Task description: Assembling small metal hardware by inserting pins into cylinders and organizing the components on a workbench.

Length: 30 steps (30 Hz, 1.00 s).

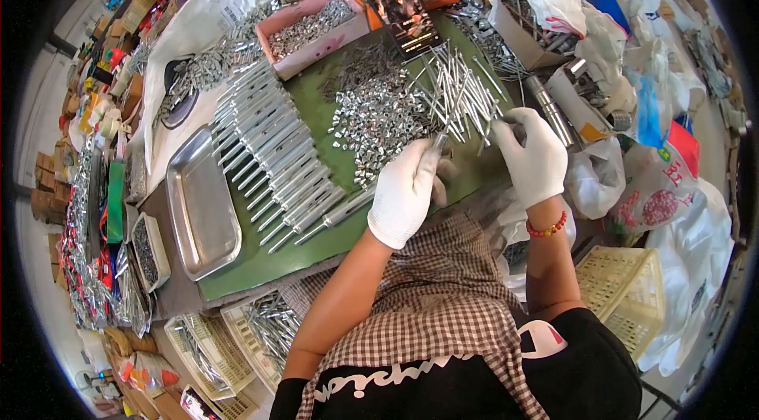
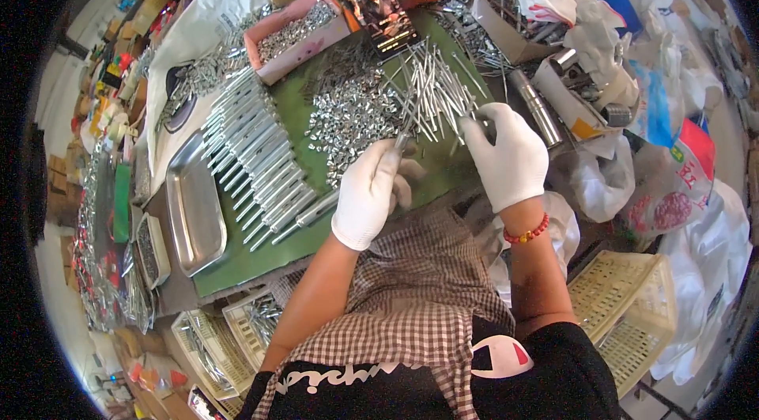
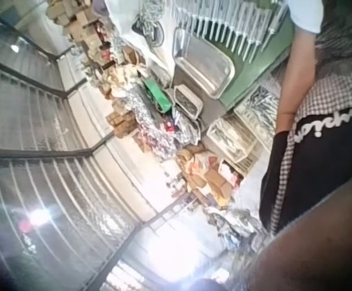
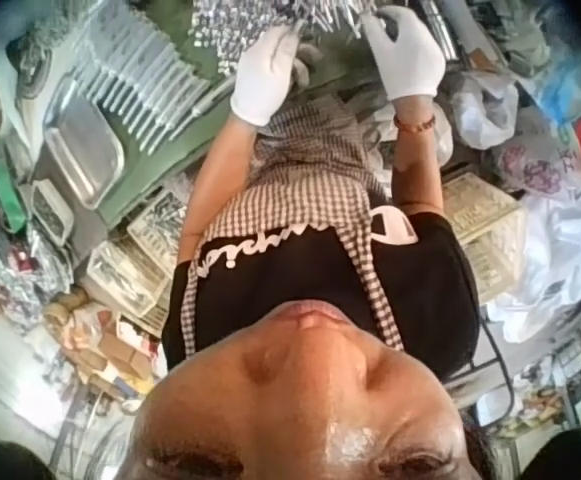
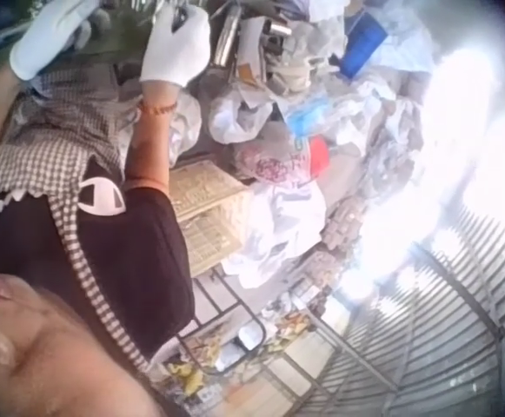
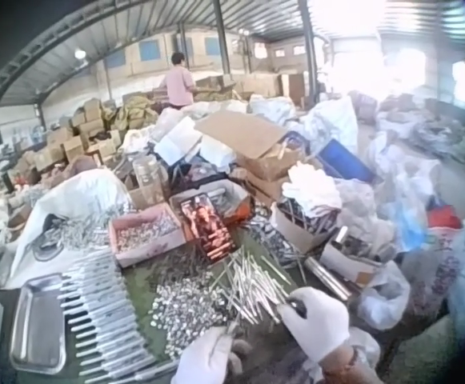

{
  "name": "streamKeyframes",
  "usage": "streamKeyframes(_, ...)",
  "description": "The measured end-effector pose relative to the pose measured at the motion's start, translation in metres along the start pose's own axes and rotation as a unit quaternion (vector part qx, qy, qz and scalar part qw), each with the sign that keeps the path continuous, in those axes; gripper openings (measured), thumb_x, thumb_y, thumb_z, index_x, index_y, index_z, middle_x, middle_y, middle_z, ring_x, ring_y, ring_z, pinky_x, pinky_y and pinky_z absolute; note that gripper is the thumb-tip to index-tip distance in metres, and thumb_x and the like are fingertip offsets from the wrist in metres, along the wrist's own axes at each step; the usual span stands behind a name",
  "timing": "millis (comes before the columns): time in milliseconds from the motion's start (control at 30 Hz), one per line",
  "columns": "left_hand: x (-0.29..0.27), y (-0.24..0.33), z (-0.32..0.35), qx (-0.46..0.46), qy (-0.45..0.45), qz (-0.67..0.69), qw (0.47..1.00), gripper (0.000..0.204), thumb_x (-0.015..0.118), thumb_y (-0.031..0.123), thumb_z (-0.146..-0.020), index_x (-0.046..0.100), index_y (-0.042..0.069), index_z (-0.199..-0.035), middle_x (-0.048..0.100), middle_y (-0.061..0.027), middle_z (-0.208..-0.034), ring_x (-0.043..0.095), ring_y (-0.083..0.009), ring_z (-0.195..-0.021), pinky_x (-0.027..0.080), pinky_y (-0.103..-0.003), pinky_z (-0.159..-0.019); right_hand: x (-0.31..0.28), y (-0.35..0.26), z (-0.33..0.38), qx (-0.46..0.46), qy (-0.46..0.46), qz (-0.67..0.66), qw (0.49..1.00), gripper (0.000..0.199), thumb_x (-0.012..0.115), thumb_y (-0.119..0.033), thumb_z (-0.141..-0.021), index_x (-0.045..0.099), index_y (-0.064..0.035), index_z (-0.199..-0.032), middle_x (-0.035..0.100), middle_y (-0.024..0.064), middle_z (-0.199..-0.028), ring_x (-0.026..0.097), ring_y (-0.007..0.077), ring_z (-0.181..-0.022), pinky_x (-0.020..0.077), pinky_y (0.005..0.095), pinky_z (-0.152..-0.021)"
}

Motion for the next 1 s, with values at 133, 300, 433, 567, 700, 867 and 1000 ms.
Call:
streamKeyframes(133,0.001,0.003,0.002,0.041,0.003,-0.043,0.998,0.036,0.041,0.031,-0.101,0.058,0.002,-0.111,0.066,-0.0061,-0.075,0.050,-0.0073,-0.047,0.037,-0.021,-0.044,0.012,-0.004,-0.002,0.088,-0.102,-0.215,0.967,0.028,0.065,-0.020,-0.086,0.064,-0.0040,-0.109,0.067,0.0082,-0.082,0.064,0.0155,-0.068,0.0497,0.0288,-0.063)
streamKeyframes(300,0.009,0.014,0.008,0.053,-0.004,-0.087,0.995,0.026,0.044,0.020,-0.100,0.058,0.000,-0.109,0.058,-0.0050,-0.066,0.052,-0.0104,-0.052,0.042,-0.025,-0.052,0.036,-0.008,0.001,0.211,-0.193,-0.496,0.820,0.024,0.056,-0.018,-0.093,0.060,0.0018,-0.107,0.057,-0.0008,-0.075,0.047,0.0033,-0.056,0.0372,0.0178,-0.051)
streamKeyframes(433,0.012,0.011,0.007,0.042,-0.022,-0.094,0.994,0.023,0.047,0.018,-0.099,0.058,-0.001,-0.107,0.063,-0.0082,-0.077,0.056,-0.0118,-0.053,0.045,-0.026,-0.054,0.018,-0.005,0.001,0.199,-0.143,-0.528,0.813,0.018,0.056,-0.017,-0.093,0.061,-0.0004,-0.099,0.057,-0.0011,-0.075,0.049,0.0034,-0.057,0.0390,0.0180,-0.052)
streamKeyframes(567,0.011,0.012,0.008,0.022,-0.004,-0.070,0.997,0.022,0.047,0.015,-0.099,0.059,0.000,-0.107,0.067,-0.0077,-0.083,0.053,-0.0087,-0.053,0.045,-0.025,-0.054,-0.001,0.002,-0.001,0.193,-0.104,-0.510,0.831,0.015,0.058,-0.015,-0.091,0.061,-0.0008,-0.096,0.057,-0.0024,-0.073,0.050,0.0029,-0.058,0.0391,0.0181,-0.052)
streamKeyframes(700,0.013,0.012,0.008,0.030,-0.010,-0.052,0.998,0.022,0.047,0.016,-0.099,0.058,-0.001,-0.107,0.067,-0.0071,-0.083,0.052,-0.0082,-0.053,0.044,-0.024,-0.055,-0.016,0.015,-0.001,0.184,-0.073,-0.502,0.842,0.014,0.062,-0.014,-0.089,0.061,-0.0005,-0.093,0.056,-0.0031,-0.072,0.048,0.0022,-0.056,0.0382,0.0188,-0.051)
streamKeyframes(867,0.015,0.012,0.009,0.040,-0.015,-0.073,0.996,0.023,0.046,0.018,-0.099,0.058,-0.001,-0.106,0.067,-0.0075,-0.083,0.052,-0.0080,-0.054,0.044,-0.024,-0.055,-0.030,0.026,0.001,0.186,-0.050,-0.481,0.856,0.017,0.066,-0.017,-0.087,0.060,-0.0017,-0.091,0.057,-0.0029,-0.072,0.048,0.0028,-0.055,0.0382,0.0191,-0.050)
streamKeyframes(1000,0.019,0.014,0.010,0.055,-0.021,-0.071,0.996,0.022,0.047,0.017,-0.099,0.057,-0.001,-0.106,0.067,-0.0072,-0.084,0.051,-0.0074,-0.054,0.043,-0.023,-0.054,-0.042,0.034,0.003,0.192,-0.033,-0.476,0.858,0.018,0.067,-0.019,-0.087,0.061,-0.0020,-0.090,0.056,-0.0032,-0.071,0.048,0.0027,-0.056,0.0384,0.0193,-0.051)
Point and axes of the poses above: each hand's wrist, its own z-axis away from the middle knuckle, its own x-axis out of the palm, y = z × x, the point moved 8 cm from there along -z, towards the middle knuckle
